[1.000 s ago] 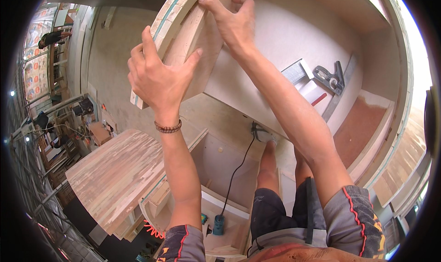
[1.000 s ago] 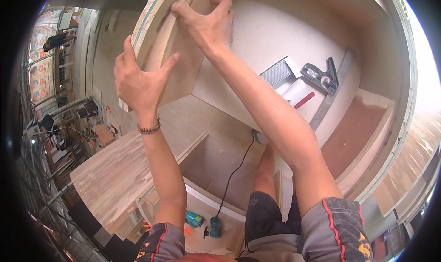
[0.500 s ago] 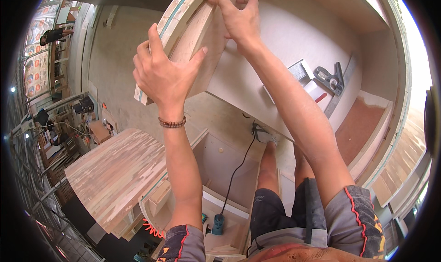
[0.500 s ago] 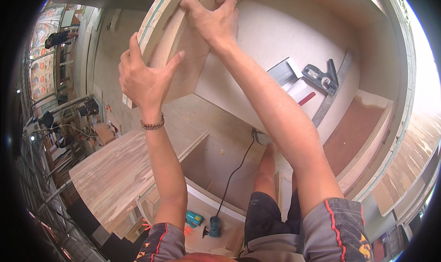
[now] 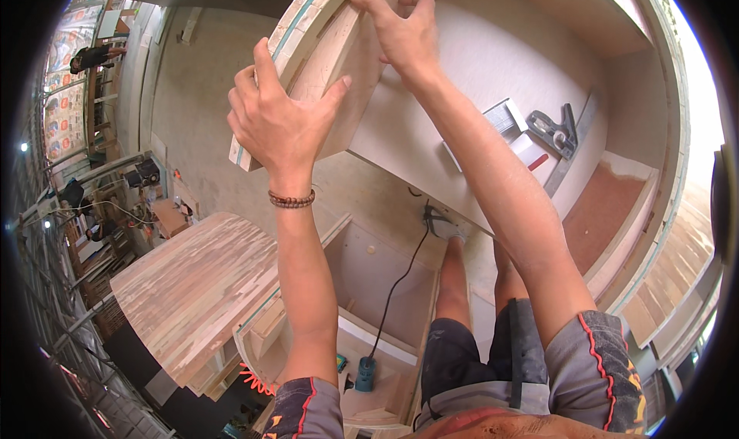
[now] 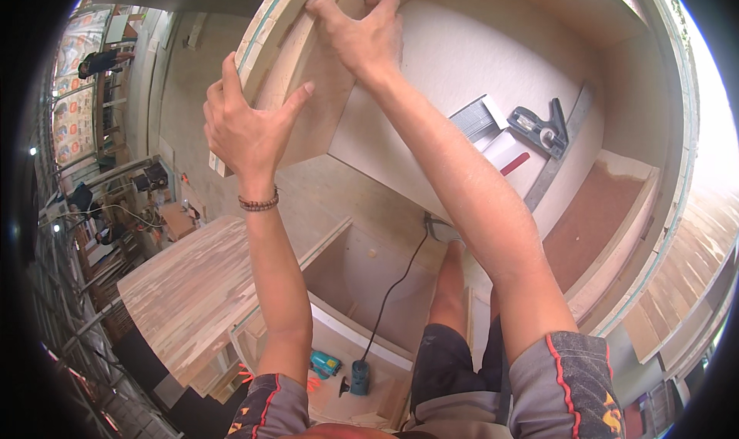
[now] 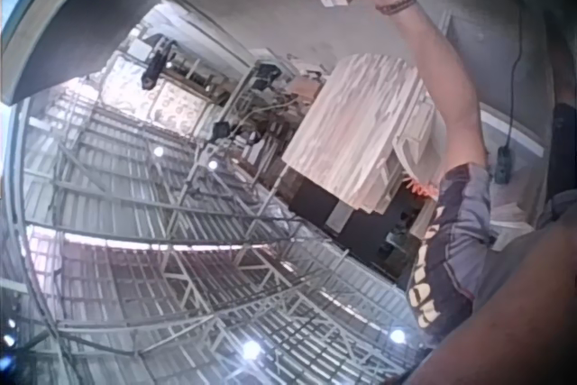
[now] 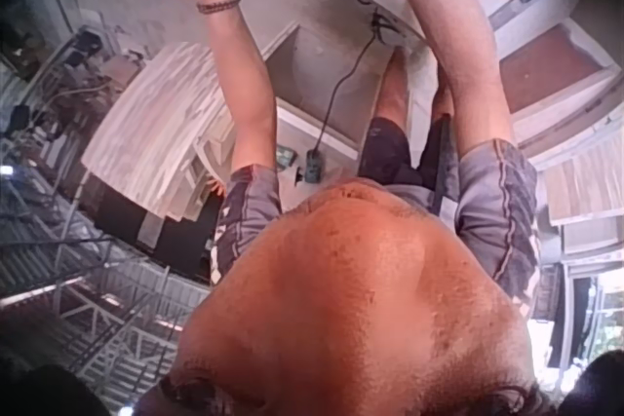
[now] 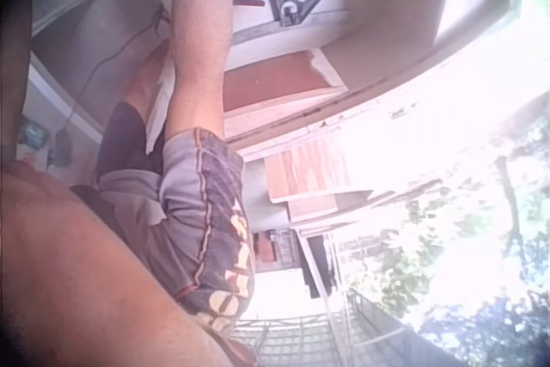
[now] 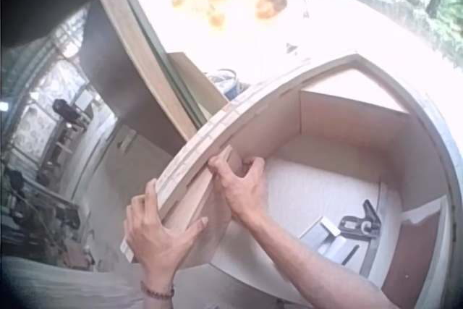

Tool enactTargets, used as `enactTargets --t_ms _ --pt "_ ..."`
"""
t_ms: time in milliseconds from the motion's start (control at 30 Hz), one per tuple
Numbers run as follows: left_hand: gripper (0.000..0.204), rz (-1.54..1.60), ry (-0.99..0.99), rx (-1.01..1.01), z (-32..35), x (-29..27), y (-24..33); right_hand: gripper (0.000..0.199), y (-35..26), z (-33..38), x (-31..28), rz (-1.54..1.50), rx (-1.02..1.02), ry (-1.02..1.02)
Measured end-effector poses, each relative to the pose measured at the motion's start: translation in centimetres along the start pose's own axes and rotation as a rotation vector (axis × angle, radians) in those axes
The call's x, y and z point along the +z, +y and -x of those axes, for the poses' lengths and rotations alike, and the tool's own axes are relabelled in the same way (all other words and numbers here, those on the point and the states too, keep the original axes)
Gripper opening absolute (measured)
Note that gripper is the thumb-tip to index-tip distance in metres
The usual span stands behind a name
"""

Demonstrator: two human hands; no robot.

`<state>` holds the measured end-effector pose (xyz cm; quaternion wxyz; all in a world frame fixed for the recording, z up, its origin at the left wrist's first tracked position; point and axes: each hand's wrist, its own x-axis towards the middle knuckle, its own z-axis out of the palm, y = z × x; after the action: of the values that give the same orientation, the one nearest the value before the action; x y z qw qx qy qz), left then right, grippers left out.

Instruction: The person attaches a sanding disc to an angle grinder and then moves to a wooden cabinet. They position a curved wooden piece onto the cabinet's edge, aligning it carefully. Finally, they use a nail gun to secure the wooden piece in place.

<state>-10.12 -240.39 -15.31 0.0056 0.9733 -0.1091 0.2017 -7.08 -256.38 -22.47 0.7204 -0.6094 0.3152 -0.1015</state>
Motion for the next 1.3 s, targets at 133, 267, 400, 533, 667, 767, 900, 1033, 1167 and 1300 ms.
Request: enactTargets --t_ms 133,267,400,533,667,767,900,1033,1167,1300 --pt "0.1 0.028 0.022 0.008 0.0 0.2 0.0 0.109 -0.1 0.0 0.0 0.009 0.018 -0.012" --pt "0.099 0.027 0.001 -0.01 0.0 0.0 0.1 0.109 -0.8 0.2 -0.7 0.017 0.03 -0.044" --pt "0.1 0.018 -0.017 -0.017 -0.1 -0.2 0.2 0.109 -0.9 0.0 -0.7 0.014 0.038 -0.05" --pt "0.104 -0.007 -0.02 -0.009 -0.1 -0.2 0.2 0.114 -0.2 -0.5 -0.8 0.032 0.022 -0.069" --pt "0.105 -0.012 -0.014 0.002 -0.1 -0.1 0.1 0.112 -0.3 -0.3 -0.6 0.027 0.03 -0.049" --pt "0.105 -0.016 -0.018 -0.003 -0.1 -0.1 0.2 0.112 -0.2 -0.2 -0.5 0.038 0.03 -0.037" --pt "0.1 0.017 -0.005 -0.007 0.0 0.1 0.1 0.115 0.0 0.0 -0.2 0.064 0.035 -0.03" --pt "0.1 0.02 -0.011 -0.016 -0.1 0.0 0.3 0.115 -0.4 0.0 -0.5 0.074 0.061 -0.052" --pt "0.099 0.012 -0.017 -0.021 0.0 -0.1 0.3 0.114 -0.7 -0.2 -0.9 0.061 0.077 -0.081" --pt "0.099 0.013 -0.013 -0.022 0.0 0.0 0.2 0.114 -1.0 -0.3 -1.1 0.065 0.081 -0.093"
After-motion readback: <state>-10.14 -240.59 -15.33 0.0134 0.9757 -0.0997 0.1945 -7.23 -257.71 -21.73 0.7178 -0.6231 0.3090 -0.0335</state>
